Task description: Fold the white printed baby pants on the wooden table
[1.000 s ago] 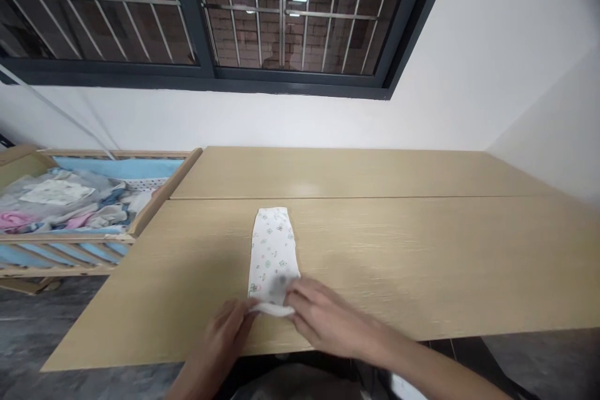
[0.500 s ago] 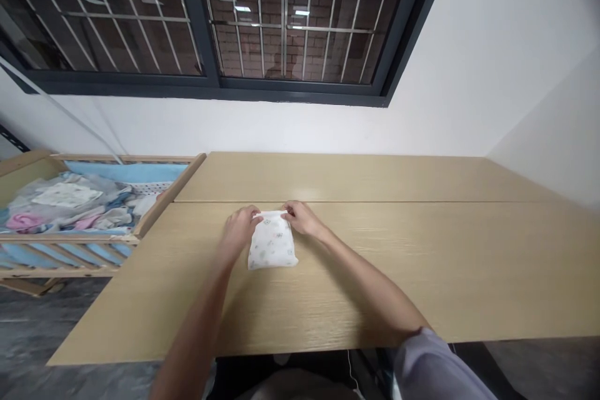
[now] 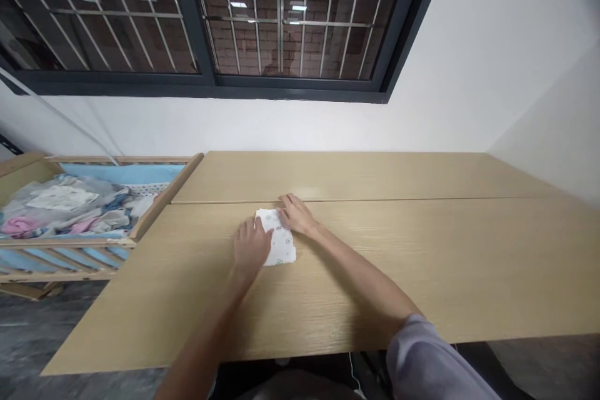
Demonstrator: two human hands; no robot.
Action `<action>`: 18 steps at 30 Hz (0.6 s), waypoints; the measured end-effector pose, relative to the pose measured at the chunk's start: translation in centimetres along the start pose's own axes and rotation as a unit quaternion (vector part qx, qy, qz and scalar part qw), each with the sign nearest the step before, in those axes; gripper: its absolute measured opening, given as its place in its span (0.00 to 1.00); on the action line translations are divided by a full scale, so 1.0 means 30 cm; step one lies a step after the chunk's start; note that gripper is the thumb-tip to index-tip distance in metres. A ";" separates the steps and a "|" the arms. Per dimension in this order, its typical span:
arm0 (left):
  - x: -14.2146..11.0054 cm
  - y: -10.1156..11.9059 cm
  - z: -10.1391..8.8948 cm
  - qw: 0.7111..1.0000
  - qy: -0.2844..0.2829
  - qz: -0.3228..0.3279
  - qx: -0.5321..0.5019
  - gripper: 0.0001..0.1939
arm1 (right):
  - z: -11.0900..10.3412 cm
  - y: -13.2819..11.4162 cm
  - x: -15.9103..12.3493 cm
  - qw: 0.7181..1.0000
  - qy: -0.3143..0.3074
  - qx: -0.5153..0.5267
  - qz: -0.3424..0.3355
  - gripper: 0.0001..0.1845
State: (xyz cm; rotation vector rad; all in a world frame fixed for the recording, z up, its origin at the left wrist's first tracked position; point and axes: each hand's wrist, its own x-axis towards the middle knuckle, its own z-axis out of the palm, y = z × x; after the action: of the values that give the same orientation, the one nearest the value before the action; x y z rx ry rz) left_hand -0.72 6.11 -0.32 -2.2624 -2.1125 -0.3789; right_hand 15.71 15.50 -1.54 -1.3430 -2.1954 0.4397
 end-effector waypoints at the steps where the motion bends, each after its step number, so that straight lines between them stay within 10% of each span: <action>1: -0.071 0.019 0.018 1.000 0.025 0.011 0.011 0.25 | -0.010 -0.027 -0.019 0.998 -0.013 -0.017 -0.055 0.26; 8: -0.348 0.081 0.156 0.996 0.045 0.055 0.046 0.36 | 0.066 -0.179 -0.135 0.899 -0.188 -0.021 -0.394 0.31; 18: -0.368 0.044 0.201 0.995 0.059 0.065 0.047 0.34 | 0.198 -0.093 -0.134 0.899 -0.256 -0.023 -0.355 0.33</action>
State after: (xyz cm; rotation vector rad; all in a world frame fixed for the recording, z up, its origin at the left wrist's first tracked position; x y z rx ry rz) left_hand 0.96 -3.73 -8.11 -2.2492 -1.8755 -0.3893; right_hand 11.70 10.64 -5.95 -0.3693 -2.9300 0.4839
